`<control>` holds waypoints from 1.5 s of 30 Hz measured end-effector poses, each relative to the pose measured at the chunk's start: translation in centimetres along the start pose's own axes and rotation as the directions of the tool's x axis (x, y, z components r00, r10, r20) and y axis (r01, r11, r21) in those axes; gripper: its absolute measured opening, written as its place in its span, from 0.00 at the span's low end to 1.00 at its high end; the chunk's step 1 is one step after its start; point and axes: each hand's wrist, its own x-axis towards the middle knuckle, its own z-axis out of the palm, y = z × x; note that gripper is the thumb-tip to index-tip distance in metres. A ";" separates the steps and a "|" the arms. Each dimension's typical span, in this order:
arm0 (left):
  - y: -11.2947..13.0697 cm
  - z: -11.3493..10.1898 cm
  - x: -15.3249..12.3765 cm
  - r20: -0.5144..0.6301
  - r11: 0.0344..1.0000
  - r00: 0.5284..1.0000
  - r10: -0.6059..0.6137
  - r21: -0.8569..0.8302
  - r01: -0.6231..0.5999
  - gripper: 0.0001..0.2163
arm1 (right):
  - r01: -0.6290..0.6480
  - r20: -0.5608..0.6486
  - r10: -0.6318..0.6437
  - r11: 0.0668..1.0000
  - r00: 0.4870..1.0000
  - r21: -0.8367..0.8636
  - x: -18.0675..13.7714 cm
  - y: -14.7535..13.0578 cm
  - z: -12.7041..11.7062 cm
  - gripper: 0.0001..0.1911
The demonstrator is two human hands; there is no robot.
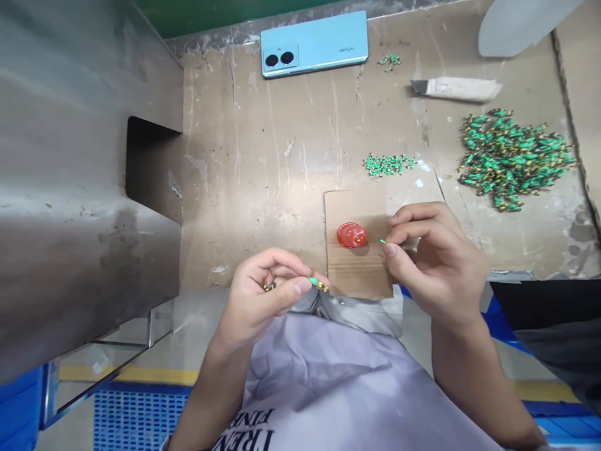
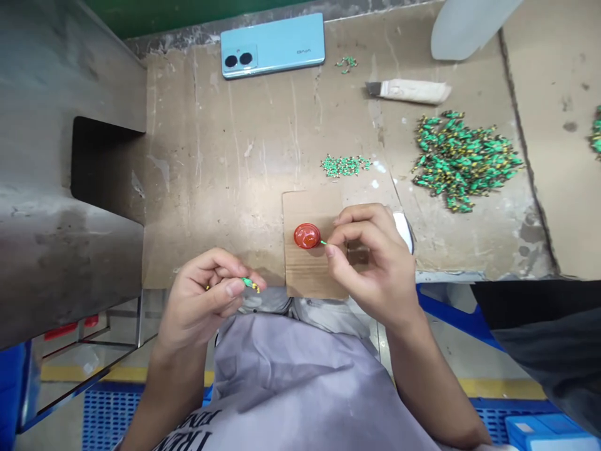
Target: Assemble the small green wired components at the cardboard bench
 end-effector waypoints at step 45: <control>-1.3 0.6 0.9 0.067 0.999 0.998 -0.017 -0.050 0.021 0.05 | 0.002 0.175 0.007 0.999 0.985 -0.051 0.9 0.4 0.3 0.06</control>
